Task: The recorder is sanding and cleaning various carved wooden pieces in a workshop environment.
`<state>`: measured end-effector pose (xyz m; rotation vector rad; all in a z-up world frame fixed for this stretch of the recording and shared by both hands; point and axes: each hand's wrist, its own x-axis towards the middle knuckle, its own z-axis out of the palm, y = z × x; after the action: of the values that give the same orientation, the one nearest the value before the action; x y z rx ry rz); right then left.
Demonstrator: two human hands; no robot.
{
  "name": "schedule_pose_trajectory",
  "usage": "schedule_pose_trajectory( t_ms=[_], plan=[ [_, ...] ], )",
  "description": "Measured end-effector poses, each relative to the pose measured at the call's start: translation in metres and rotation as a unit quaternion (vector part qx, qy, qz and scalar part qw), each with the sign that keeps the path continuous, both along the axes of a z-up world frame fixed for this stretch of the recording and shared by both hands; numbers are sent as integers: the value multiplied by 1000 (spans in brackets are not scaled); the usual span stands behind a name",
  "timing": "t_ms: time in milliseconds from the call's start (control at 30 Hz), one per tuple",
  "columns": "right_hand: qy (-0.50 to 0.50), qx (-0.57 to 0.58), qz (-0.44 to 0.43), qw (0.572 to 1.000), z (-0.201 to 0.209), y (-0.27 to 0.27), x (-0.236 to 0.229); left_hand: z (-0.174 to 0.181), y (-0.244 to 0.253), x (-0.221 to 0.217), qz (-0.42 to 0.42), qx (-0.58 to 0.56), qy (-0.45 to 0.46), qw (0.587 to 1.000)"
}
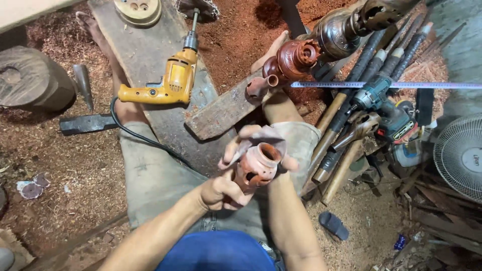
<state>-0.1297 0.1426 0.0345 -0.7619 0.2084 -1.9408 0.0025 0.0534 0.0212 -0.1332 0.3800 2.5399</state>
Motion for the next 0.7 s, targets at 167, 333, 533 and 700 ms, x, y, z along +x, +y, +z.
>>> schedule_pose_trajectory(
  t_ms=[167,333,533,700],
  plan=[
    [60,-6,13,998,-7,20,-10,-21,2,-4,192,-369,205,886],
    [89,344,-304,884,0,5,3,-60,6,-32,216,-629,119,737],
    [147,438,-511,725,7,14,-2,-27,13,-42,262,-849,91,450],
    [115,359,-311,873,11,42,-14,4,16,-12,-86,-316,52,943]
  ],
)
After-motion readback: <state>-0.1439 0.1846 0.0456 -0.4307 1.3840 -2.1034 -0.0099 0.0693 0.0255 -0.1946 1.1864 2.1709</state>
